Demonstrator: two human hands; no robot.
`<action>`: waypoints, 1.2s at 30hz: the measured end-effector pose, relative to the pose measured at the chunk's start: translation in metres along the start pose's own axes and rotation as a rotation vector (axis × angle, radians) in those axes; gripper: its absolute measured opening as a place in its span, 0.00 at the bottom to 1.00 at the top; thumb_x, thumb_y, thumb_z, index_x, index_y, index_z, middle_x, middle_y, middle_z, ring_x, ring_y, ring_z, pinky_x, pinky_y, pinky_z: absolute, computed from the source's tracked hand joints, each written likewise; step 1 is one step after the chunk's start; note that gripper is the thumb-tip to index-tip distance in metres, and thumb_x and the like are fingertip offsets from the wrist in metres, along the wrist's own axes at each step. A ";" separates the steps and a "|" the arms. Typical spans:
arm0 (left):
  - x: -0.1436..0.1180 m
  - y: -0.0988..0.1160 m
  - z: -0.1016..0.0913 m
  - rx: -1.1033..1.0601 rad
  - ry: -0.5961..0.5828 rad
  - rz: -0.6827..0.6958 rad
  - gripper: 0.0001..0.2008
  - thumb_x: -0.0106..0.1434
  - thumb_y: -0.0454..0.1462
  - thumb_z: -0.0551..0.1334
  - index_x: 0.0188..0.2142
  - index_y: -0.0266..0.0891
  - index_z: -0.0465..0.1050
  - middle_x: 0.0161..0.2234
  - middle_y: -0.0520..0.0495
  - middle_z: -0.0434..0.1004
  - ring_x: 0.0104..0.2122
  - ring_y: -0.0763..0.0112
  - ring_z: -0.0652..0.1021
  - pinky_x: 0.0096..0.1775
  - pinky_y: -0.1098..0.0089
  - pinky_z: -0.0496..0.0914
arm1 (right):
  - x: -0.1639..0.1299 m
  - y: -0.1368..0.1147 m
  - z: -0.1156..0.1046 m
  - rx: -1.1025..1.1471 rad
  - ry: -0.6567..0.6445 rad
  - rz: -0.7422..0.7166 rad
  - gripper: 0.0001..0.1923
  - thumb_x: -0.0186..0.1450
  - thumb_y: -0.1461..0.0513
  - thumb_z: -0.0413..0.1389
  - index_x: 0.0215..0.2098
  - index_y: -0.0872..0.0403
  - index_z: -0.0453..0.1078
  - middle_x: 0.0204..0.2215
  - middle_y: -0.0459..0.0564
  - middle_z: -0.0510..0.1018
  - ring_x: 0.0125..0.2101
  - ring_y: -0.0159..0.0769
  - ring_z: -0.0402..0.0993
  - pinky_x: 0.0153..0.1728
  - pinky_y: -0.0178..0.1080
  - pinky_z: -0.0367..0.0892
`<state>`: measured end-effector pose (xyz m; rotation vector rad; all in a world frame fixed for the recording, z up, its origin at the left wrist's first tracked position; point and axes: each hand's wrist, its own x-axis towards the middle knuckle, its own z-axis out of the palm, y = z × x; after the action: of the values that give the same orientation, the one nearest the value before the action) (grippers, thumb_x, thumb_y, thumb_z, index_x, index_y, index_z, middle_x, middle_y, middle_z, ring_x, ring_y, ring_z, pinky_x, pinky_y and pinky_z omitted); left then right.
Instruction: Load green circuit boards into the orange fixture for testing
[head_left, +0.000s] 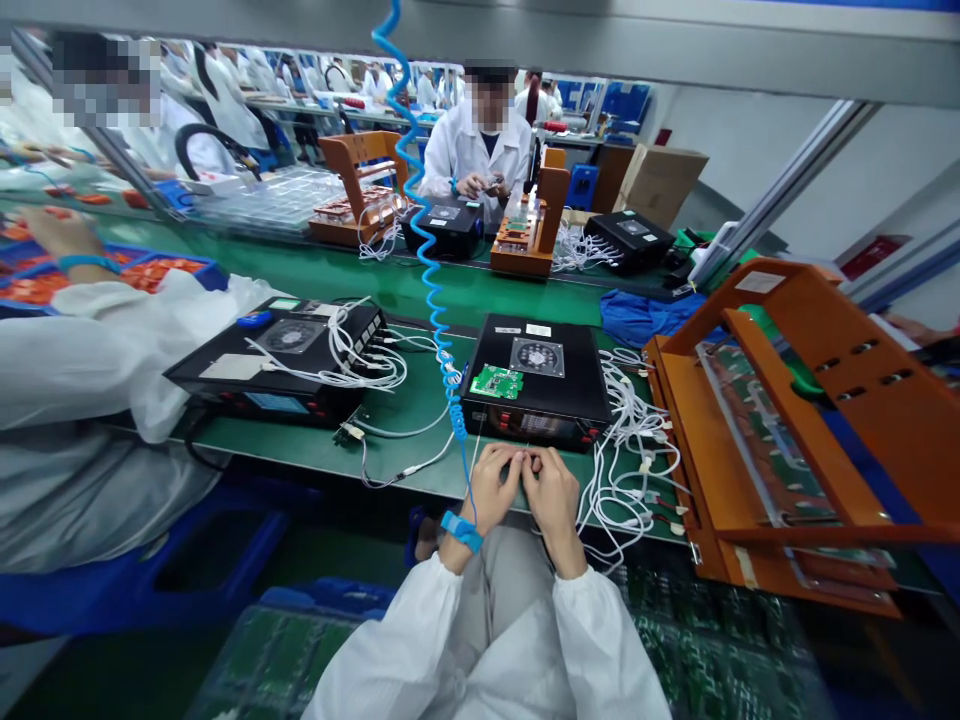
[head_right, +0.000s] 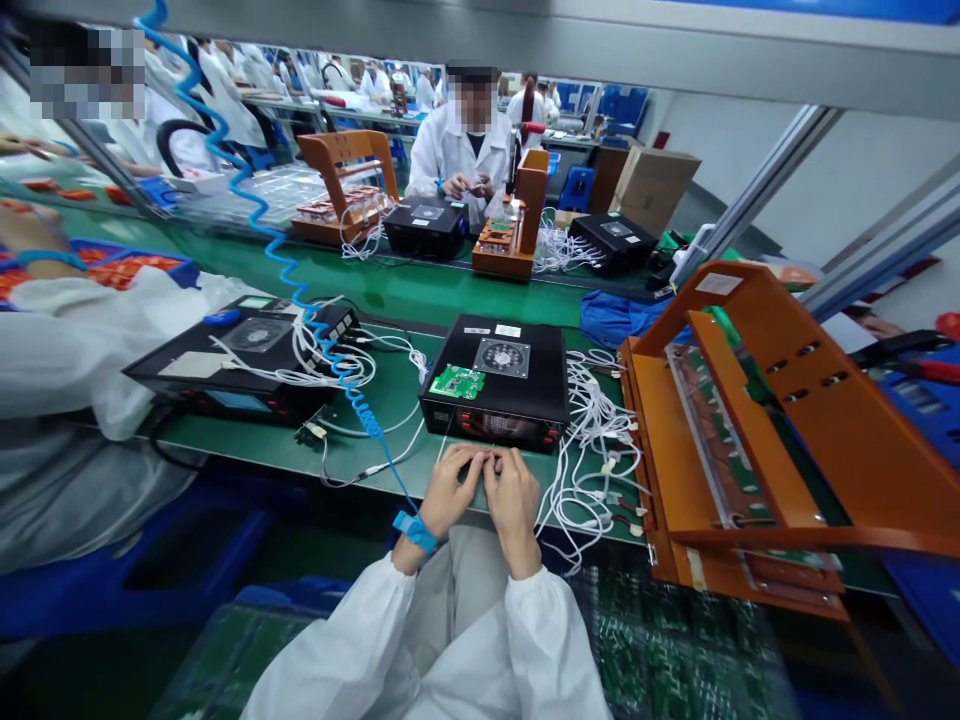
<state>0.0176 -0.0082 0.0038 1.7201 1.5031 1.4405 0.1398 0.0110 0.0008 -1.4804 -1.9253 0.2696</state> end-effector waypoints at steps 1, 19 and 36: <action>0.000 0.000 0.000 0.001 0.000 0.001 0.12 0.71 0.36 0.56 0.43 0.41 0.79 0.40 0.44 0.81 0.45 0.63 0.76 0.49 0.60 0.74 | 0.000 0.000 0.001 -0.001 0.000 0.004 0.16 0.73 0.56 0.48 0.37 0.53 0.74 0.30 0.48 0.74 0.29 0.33 0.71 0.30 0.33 0.57; -0.002 -0.001 0.000 0.001 0.005 -0.003 0.11 0.71 0.37 0.56 0.41 0.40 0.78 0.39 0.44 0.79 0.44 0.64 0.76 0.48 0.61 0.73 | 0.001 -0.004 -0.001 -0.005 0.003 0.028 0.13 0.71 0.57 0.51 0.36 0.53 0.75 0.27 0.46 0.72 0.28 0.32 0.69 0.29 0.34 0.56; -0.001 0.000 -0.001 -0.016 0.007 -0.001 0.12 0.72 0.38 0.55 0.43 0.41 0.79 0.39 0.44 0.80 0.43 0.64 0.77 0.48 0.60 0.74 | 0.000 -0.002 0.002 -0.008 0.047 0.026 0.14 0.71 0.56 0.50 0.32 0.54 0.71 0.26 0.45 0.70 0.27 0.31 0.67 0.29 0.34 0.56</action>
<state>0.0170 -0.0091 0.0034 1.7061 1.4928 1.4555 0.1373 0.0109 -0.0001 -1.5049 -1.8731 0.2378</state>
